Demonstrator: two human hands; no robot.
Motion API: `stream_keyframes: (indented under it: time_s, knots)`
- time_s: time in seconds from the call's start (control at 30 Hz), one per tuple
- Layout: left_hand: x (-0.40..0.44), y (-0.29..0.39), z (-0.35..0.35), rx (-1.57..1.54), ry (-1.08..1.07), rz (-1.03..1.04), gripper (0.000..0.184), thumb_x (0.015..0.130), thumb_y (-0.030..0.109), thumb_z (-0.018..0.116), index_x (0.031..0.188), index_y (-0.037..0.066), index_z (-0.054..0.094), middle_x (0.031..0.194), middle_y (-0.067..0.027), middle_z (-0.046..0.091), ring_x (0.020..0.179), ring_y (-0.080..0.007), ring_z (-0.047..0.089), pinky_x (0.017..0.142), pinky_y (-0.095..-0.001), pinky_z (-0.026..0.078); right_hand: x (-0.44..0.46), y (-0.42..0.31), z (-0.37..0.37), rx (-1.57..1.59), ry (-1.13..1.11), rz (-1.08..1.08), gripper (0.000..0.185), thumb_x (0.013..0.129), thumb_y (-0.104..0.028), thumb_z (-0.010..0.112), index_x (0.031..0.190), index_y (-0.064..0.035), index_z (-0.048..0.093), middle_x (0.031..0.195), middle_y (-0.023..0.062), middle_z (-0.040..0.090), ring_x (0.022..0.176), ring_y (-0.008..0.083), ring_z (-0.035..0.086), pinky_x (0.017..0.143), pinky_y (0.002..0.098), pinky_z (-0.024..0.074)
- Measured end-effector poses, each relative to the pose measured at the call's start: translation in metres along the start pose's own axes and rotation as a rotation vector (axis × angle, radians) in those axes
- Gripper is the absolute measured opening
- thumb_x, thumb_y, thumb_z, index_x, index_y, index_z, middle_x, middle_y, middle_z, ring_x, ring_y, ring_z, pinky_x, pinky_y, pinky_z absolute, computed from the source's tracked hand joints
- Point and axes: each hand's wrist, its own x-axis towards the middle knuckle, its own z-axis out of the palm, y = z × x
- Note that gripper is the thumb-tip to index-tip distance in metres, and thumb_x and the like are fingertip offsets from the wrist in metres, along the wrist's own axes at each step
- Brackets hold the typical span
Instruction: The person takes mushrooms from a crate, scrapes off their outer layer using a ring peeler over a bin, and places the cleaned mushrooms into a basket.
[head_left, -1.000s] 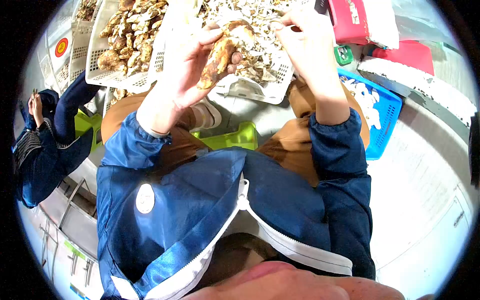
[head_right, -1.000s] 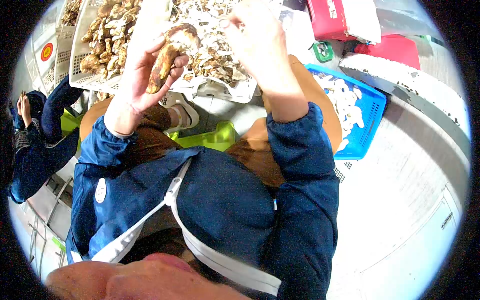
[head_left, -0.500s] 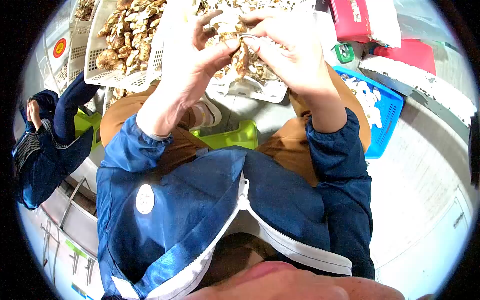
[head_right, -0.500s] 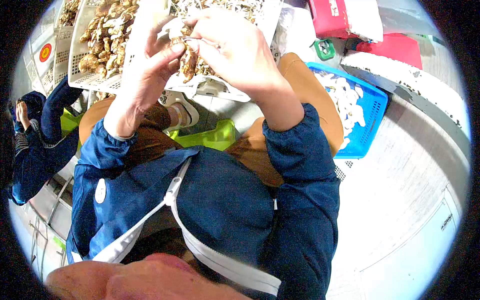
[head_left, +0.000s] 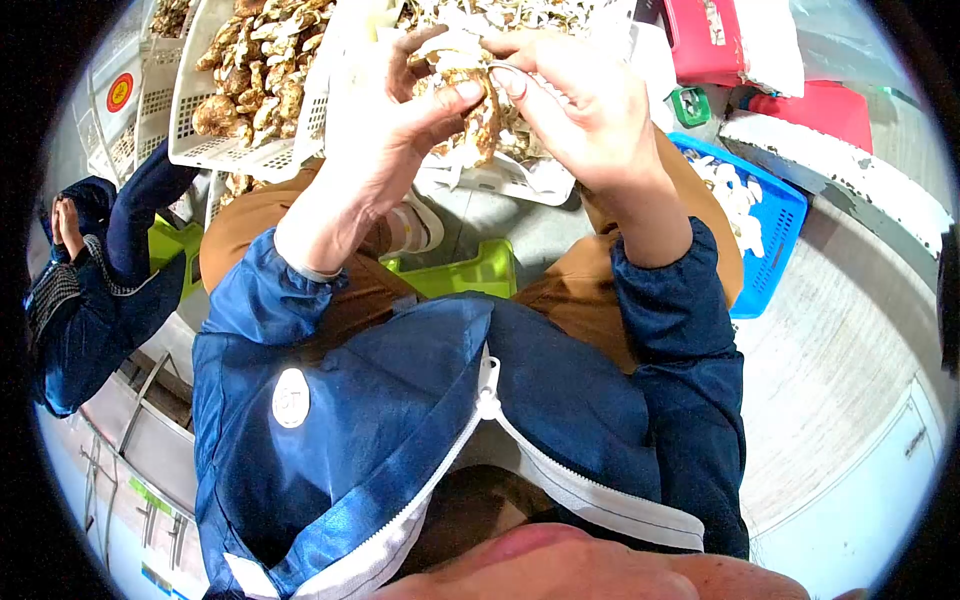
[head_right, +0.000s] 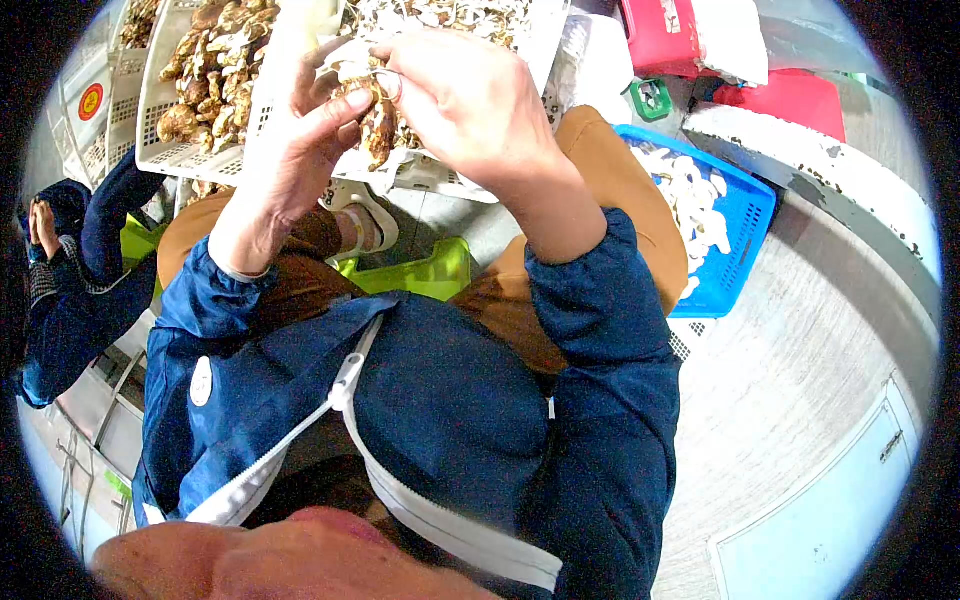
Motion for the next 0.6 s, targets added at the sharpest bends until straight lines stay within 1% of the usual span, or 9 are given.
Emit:
stream_keyframes:
  time_s: [0.07, 0.17, 0.27, 0.3, 0.4, 0.43, 0.53, 0.57, 0.6]
  knots:
    - [0.0, -0.003, -0.003, -0.012, 0.006, -0.013, 0.072, 0.085, 0.006, 0.075, 0.148, -0.001, 0.04, 0.117, -0.0125, 0.063, 0.106, -0.0156, 0.062, 0.085, -0.028, 0.055, 0.0, 0.0, 0.0, 0.031, 0.017, 0.026, 0.012, 0.089, -0.007, 0.067, 0.098, -0.0004, 0.069, 0.099, 0.0159, 0.072, 0.091, 0.0317, 0.071, 0.079, 0.037, 0.0565]
    - [0.006, -0.005, -0.018, -0.048, -0.082, -0.091, 0.067, 0.087, 0.006, 0.066, 0.149, 0.001, 0.04, 0.118, -0.0112, 0.063, 0.103, -0.0151, 0.062, 0.085, -0.0281, 0.054, -0.002, -0.003, -0.006, 0.195, 0.01, 0.281, 0.011, 0.092, -0.006, 0.069, 0.099, 0.003, 0.068, 0.107, 0.0131, 0.075, 0.094, 0.0193, 0.07, 0.084, 0.03, 0.0538]
    - [0.002, 0.003, -0.01, -0.201, -0.153, -0.139, 0.066, 0.087, 0.007, 0.058, 0.151, 0.004, 0.039, 0.117, -0.0104, 0.063, 0.102, -0.0165, 0.063, 0.089, -0.03, 0.053, 0.003, -0.002, -0.018, -0.217, 0.073, 0.245, 0.01, 0.093, -0.005, 0.07, 0.1, 0.0026, 0.069, 0.104, 0.0086, 0.074, 0.09, 0.014, 0.067, 0.082, 0.0279, 0.0524]
    - [0.0, 0.006, -0.005, -0.242, -0.144, -0.126, 0.066, 0.087, 0.009, 0.057, 0.151, 0.006, 0.039, 0.118, -0.0106, 0.062, 0.101, -0.0195, 0.064, 0.091, -0.0333, 0.054, 0.013, -0.019, -0.025, -0.208, 0.034, 0.473, 0.009, 0.087, -0.008, 0.069, 0.093, -0.0007, 0.067, 0.097, 0.0153, 0.063, 0.092, 0.0314, 0.063, 0.081, 0.0377, 0.0511]
    - [0.001, 0.002, -0.012, -0.34, -0.182, -0.169, 0.066, 0.087, 0.008, 0.058, 0.151, 0.005, 0.039, 0.121, -0.0126, 0.062, 0.099, -0.0208, 0.066, 0.091, -0.0347, 0.055, 0.01, -0.015, -0.018, -0.189, 0.129, 0.249, 0.01, 0.087, -0.008, 0.07, 0.093, -0.0004, 0.068, 0.103, 0.0172, 0.062, 0.096, 0.0316, 0.062, 0.084, 0.038, 0.0505]
    - [0.005, -0.003, -0.016, -0.375, -0.23, -0.123, 0.065, 0.088, 0.008, 0.058, 0.15, 0.004, 0.039, 0.121, -0.0135, 0.062, 0.098, -0.0219, 0.067, 0.09, -0.0369, 0.057, 0.008, -0.013, -0.018, -0.116, 0.055, 0.314, 0.011, 0.087, -0.009, 0.071, 0.089, 0.0004, 0.067, 0.107, 0.018, 0.06, 0.1, 0.0301, 0.06, 0.085, 0.0369, 0.0495]
    - [0.004, -0.002, -0.014, -0.394, -0.18, -0.131, 0.066, 0.088, 0.007, 0.059, 0.15, 0.002, 0.039, 0.119, -0.0134, 0.063, 0.099, -0.0222, 0.067, 0.088, -0.0383, 0.058, -0.001, -0.005, -0.012, 0.139, -0.037, 0.332, 0.012, 0.093, -0.008, 0.072, 0.101, 0.0017, 0.07, 0.095, 0.0032, 0.071, 0.086, 0.0089, 0.062, 0.077, 0.026, 0.0508]
    - [0.003, -0.001, -0.014, -0.383, -0.154, -0.155, 0.067, 0.086, 0.007, 0.061, 0.15, 0.002, 0.039, 0.119, -0.013, 0.062, 0.096, -0.0218, 0.067, 0.087, -0.0372, 0.057, -0.004, -0.002, -0.005, 0.194, 0.017, 0.358, 0.016, 0.09, -0.018, 0.073, 0.094, -0.0025, 0.069, 0.082, 0.0114, 0.066, 0.072, 0.0173, 0.062, 0.068, 0.0305, 0.0503]
    - [0.004, -0.002, -0.015, -0.368, -0.165, -0.137, 0.067, 0.086, 0.007, 0.061, 0.15, 0.003, 0.039, 0.12, -0.0127, 0.062, 0.096, -0.0215, 0.066, 0.086, -0.0367, 0.057, -0.003, -0.004, -0.007, 0.185, -0.003, 0.379, 0.017, 0.089, -0.018, 0.073, 0.094, -0.0025, 0.069, 0.082, 0.0113, 0.066, 0.073, 0.0174, 0.062, 0.069, 0.0307, 0.0507]
